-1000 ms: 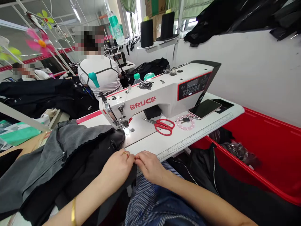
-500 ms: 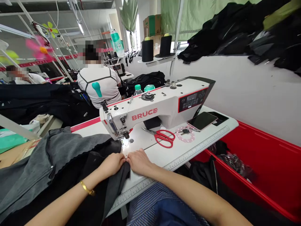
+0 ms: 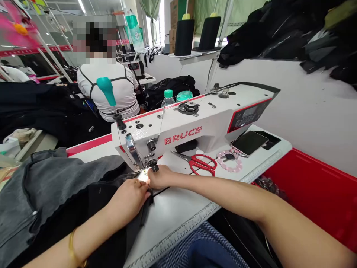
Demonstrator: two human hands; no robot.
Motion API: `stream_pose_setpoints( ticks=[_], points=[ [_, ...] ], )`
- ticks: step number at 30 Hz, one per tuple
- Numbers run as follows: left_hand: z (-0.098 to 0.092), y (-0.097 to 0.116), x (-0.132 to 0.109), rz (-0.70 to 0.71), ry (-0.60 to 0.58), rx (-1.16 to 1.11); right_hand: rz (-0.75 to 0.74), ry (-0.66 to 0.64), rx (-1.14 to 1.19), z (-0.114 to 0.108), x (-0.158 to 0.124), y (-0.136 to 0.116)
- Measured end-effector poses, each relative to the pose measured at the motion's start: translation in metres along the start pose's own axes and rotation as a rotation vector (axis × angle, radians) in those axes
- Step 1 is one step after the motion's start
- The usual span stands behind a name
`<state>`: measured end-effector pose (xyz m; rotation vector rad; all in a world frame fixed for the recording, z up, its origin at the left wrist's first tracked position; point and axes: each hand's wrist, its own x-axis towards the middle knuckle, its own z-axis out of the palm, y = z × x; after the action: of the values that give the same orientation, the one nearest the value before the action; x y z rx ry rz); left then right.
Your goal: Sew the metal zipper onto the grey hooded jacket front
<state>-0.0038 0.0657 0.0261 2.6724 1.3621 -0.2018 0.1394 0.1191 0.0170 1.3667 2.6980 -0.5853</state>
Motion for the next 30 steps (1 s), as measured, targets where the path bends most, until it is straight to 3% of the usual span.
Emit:
stream_pose_setpoints(
  ticks=[4, 8, 11, 16, 18, 21, 23, 30],
  points=[
    [0.027, -0.013, -0.014, 0.211, 0.115, 0.18, -0.014, -0.055, 0.052, 0.002, 0.015, 0.009],
    [0.052, -0.028, -0.013, 0.183, 0.232, 0.206, -0.027, -0.049, 0.081, 0.015, 0.033, 0.021],
    [0.056, -0.031, -0.009, 0.163, 0.301, 0.162, -0.005, 0.002, 0.078, 0.025, 0.035, 0.027],
    [0.052, -0.03, -0.005, 0.16, 0.276, 0.098, 0.024, 0.111, 0.035, 0.035, 0.016, 0.026],
    [0.052, -0.029, -0.004, 0.134, 0.278, 0.106, -0.098, 0.172, -0.034, 0.037, 0.006, 0.025],
    [0.053, -0.027, -0.004, 0.126, 0.294, 0.137, -0.437, 0.331, -0.227, 0.036, -0.005, 0.024],
    [0.052, -0.027, -0.004, 0.131, 0.326, 0.143, -0.562, 0.415, -0.313, 0.035, -0.009, 0.024],
    [0.046, -0.025, -0.002, 0.073, 0.413, 0.034, -0.561, 0.451, -0.345, 0.036, -0.011, 0.021]
  ],
)
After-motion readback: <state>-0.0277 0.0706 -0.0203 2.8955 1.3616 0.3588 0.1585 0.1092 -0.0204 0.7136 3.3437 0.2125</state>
